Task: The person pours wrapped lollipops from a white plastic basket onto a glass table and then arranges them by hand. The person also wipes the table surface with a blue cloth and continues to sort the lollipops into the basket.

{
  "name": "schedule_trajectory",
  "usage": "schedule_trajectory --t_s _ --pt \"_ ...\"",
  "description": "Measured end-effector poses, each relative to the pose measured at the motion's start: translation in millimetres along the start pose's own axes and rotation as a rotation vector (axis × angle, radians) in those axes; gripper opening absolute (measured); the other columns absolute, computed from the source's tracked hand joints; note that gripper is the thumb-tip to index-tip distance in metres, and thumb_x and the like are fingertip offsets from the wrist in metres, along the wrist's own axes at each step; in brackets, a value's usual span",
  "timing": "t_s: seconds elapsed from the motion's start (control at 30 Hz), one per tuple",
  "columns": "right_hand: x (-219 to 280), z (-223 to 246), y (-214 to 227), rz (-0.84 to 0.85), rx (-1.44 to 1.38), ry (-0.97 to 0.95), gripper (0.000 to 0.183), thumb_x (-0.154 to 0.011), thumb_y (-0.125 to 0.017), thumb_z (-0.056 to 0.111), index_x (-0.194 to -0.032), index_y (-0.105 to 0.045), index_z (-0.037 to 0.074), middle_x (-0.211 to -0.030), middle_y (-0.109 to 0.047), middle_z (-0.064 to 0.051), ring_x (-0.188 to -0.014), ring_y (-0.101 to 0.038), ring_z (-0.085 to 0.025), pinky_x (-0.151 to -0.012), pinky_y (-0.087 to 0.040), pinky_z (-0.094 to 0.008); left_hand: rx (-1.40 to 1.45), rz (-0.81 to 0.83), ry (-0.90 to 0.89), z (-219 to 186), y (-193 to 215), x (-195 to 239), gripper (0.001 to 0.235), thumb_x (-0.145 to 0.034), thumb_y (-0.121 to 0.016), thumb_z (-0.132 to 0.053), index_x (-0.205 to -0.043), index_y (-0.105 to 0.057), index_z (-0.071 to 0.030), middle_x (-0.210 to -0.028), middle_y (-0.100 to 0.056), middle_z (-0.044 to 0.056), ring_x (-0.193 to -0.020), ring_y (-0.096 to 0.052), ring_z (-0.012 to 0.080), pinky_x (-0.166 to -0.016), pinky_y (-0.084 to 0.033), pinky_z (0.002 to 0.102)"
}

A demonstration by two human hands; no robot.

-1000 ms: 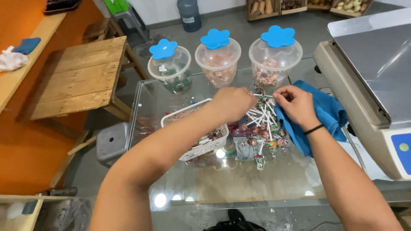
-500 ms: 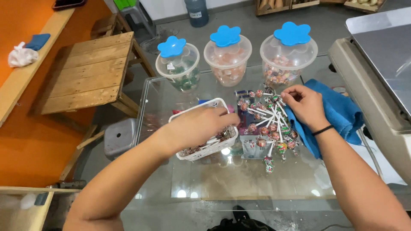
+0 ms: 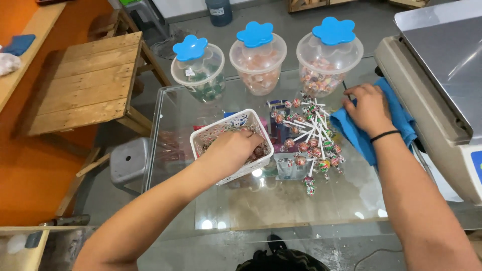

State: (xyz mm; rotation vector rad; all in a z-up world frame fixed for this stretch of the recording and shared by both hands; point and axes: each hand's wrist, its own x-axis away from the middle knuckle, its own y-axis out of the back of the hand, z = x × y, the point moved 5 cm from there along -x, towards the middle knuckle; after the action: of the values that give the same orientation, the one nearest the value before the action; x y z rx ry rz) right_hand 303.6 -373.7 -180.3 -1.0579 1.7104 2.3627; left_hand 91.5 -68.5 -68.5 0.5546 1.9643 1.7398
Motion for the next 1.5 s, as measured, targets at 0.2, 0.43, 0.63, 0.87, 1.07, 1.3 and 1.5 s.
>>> schedule_trajectory --t_s 0.2,0.43,0.63,0.87,1.07,1.3,1.5 --pt "-9 -12 -19 -0.129 0.186 0.041 0.012 -0.092 -0.062 0.025 -0.100 -0.070 0.023 -0.097 -0.059 0.000 -0.093 -0.061 -0.023 -0.079 -0.050 -0.034 0.019 -0.070 0.009 -12 33 9 0.031 -0.083 -0.065 -0.014 -0.110 -0.058 -0.003 -0.087 -0.062 0.014 -0.075 -0.068 0.0326 -0.063 -0.057 0.040" --pt "18 95 96 -0.081 0.369 0.077 0.026 -0.091 -0.063 0.030 -0.116 -0.064 0.023 -0.130 -0.056 -0.002 -0.126 -0.051 -0.022 -0.104 -0.036 -0.040 -0.030 -0.232 -0.129 -61 35 3 0.017 -0.089 -0.058 -0.024 -0.100 -0.058 -0.011 -0.078 -0.059 0.006 -0.072 -0.066 0.0250 -0.058 -0.054 0.034" --pt "51 42 64 0.329 0.288 -0.124 0.039 -0.095 -0.048 0.036 -0.132 -0.056 0.029 -0.153 -0.039 -0.009 -0.143 -0.033 -0.028 -0.114 -0.021 -0.056 -0.137 -0.360 -0.189 -90 1 -48 0.009 -0.080 -0.069 -0.013 -0.082 -0.062 -0.008 -0.068 -0.055 0.004 -0.063 -0.061 0.0231 -0.050 -0.050 0.033" --pt "52 43 58 0.139 0.227 -0.129 0.040 -0.088 -0.055 0.006 -0.122 -0.065 0.024 -0.146 -0.050 -0.004 -0.139 -0.040 -0.028 -0.113 -0.022 -0.056 -0.004 -0.018 -0.182 -52 -66 -130 0.011 -0.075 -0.062 -0.004 -0.065 -0.061 -0.003 -0.051 -0.054 0.010 -0.047 -0.061 0.0248 -0.037 -0.050 0.038" --pt "53 35 54 0.126 0.240 -0.126 0.034 -0.092 -0.051 0.015 -0.118 -0.065 0.032 -0.140 -0.055 0.003 -0.137 -0.044 -0.019 -0.115 -0.024 -0.048 0.080 0.079 -0.087 -55 -71 -133 0.004 -0.066 -0.065 0.005 -0.068 -0.067 0.002 -0.063 -0.058 0.019 -0.061 -0.067 0.0374 -0.050 -0.055 0.048" --pt "50 32 52 0.172 0.208 -0.170 0.032 -0.091 -0.055 0.020 -0.119 -0.065 0.031 -0.141 -0.055 0.005 -0.138 -0.043 -0.017 -0.117 -0.022 -0.047 0.356 0.251 0.034 -53 -5 -129 0.012 -0.062 -0.069 -0.020 -0.074 -0.070 -0.021 -0.064 -0.066 0.004 -0.074 -0.070 0.0296 -0.067 -0.056 0.038" --pt "49 36 57 0.178 0.135 -0.157 0.032 -0.093 -0.053 0.018 -0.120 -0.066 0.027 -0.140 -0.056 0.001 -0.138 -0.043 -0.020 -0.117 -0.020 -0.048 0.716 0.146 -0.048 -34 73 -75 0.035 -0.069 -0.069 -0.014 -0.100 -0.052 -0.015 -0.075 -0.065 0.006 -0.066 -0.062 0.0194 -0.062 -0.052 0.034"
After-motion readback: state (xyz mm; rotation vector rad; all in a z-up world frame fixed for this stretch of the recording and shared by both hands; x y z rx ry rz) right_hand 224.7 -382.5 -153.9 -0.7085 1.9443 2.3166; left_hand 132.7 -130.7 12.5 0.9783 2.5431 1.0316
